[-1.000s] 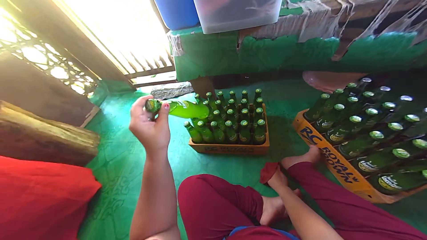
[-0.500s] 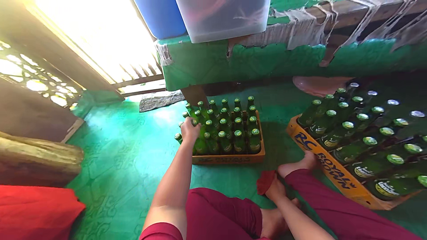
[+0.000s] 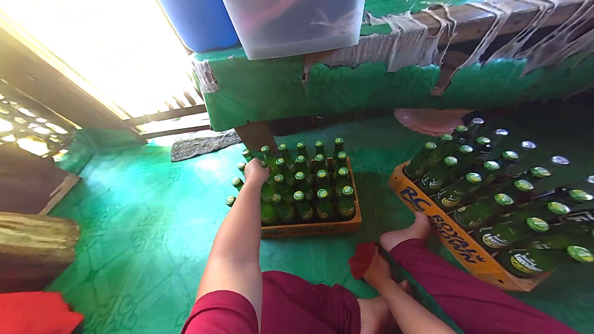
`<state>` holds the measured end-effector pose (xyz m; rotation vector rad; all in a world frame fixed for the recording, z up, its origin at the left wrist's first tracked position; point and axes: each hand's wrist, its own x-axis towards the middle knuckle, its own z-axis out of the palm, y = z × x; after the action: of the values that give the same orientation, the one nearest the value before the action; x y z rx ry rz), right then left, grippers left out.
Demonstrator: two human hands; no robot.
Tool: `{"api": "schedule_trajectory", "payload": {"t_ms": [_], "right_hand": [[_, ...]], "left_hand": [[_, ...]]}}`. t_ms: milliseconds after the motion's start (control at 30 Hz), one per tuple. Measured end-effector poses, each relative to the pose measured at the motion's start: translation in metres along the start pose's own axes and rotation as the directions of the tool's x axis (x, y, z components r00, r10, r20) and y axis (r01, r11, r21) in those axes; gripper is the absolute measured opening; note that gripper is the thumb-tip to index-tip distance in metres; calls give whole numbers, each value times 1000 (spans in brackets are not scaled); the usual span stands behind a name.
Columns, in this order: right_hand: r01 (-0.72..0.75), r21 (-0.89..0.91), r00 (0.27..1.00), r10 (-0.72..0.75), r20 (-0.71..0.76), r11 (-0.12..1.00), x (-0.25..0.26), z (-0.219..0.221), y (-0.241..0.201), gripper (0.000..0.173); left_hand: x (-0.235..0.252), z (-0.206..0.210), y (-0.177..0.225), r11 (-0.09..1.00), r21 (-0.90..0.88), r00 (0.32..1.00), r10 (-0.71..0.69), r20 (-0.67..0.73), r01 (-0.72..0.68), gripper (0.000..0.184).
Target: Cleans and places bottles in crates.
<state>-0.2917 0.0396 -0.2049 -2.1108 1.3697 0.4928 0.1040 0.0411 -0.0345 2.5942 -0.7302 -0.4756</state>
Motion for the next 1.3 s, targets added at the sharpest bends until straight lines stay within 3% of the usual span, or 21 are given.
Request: {"api": "schedule_trajectory", "payload": {"t_ms": [167, 233, 300, 367, 400, 433, 467, 500, 567, 600, 633, 667, 700, 767, 900, 967, 1033, 1167, 1233, 1300], "right_hand": [[10, 6, 1000, -10, -4, 1000, -1, 1, 1, 85], [27, 96, 999, -23, -38, 995, -2, 2, 6, 82], [99, 321, 993, -72, -94, 942, 1, 2, 15, 68], [257, 644, 964, -142, -226, 721, 4, 10, 19, 46], [338, 791, 941, -165, -296, 509, 3, 12, 16, 38], [393, 867, 918, -189, -350, 306, 0, 9, 9, 36], [446, 877, 887, -214, -409, 175, -7, 1, -1, 34], [554, 820, 823, -242, -513, 146, -13, -11, -14, 30], [830, 494, 554, -284, -783, 257, -22, -37, -43, 23], [896, 316, 411, -314, -856, 311, -33, -51, -55, 26], [918, 221, 341, -368, -865, 330, -45, -60, -61, 41], [920, 205, 341, -425, -838, 334, -57, -65, -68, 59], [920, 218, 359, -481, -800, 325, -69, -70, -75, 66], [918, 195, 374, -590, -716, 346, -87, -76, -88, 61], [774, 274, 625, -620, -473, 571, -87, -65, -86, 49], [755, 269, 646, -607, -464, 598, -76, -48, -82, 48], [754, 259, 644, -600, -475, 604, -67, -31, -80, 46], [812, 188, 524, -549, -650, 552, -56, -12, -82, 40], [835, 118, 429, -501, -752, 537, -44, 5, -77, 39], [827, 78, 400, -486, -777, 556, -30, 21, -71, 41]], "left_hand": [[-58, -58, 9, 992, -46, 971, 105, -213, -117, 42], [-94, -90, 9, 970, -25, 916, 218, -337, -240, 42], [-133, -117, 5, 925, -8, 812, 329, -483, -379, 42], [-171, -135, -4, 870, -53, 717, 368, -592, -491, 42], [-190, -140, -8, 830, -110, 687, 370, -625, -547, 40], [-207, -141, -11, 777, -177, 667, 370, -647, -603, 38], [-222, -139, -14, 726, -238, 660, 371, -653, -645, 37], [-236, -133, -16, 685, -287, 664, 379, -644, -670, 35], [-261, -109, -18, 642, -356, 700, 422, -576, -679, 32], [-269, -91, -18, 627, -368, 707, 457, -540, -687, 31], [-273, -69, -20, 612, -374, 708, 502, -497, -697, 29], [-275, -42, -22, 588, -396, 708, 549, -445, -705, 29], [-277, -13, -24, 567, -426, 708, 593, -384, -705, 29], [-283, 38, -23, 540, -432, 680, 668, -303, -723, 30], [-280, 92, -33, 548, -423, 675, 691, -258, -722, 30], [-277, 106, -43, 561, -450, 694, 687, -214, -695, 30], [-274, 116, -53, 579, -469, 715, 673, -187, -667, 30], [-264, 117, -62, 575, -491, 723, 666, -183, -654, 30], [-261, 114, -65, 585, -506, 734, 661, -155, -634, 29], [-258, 112, -70, 591, -524, 744, 654, -133, -613, 28]]}}
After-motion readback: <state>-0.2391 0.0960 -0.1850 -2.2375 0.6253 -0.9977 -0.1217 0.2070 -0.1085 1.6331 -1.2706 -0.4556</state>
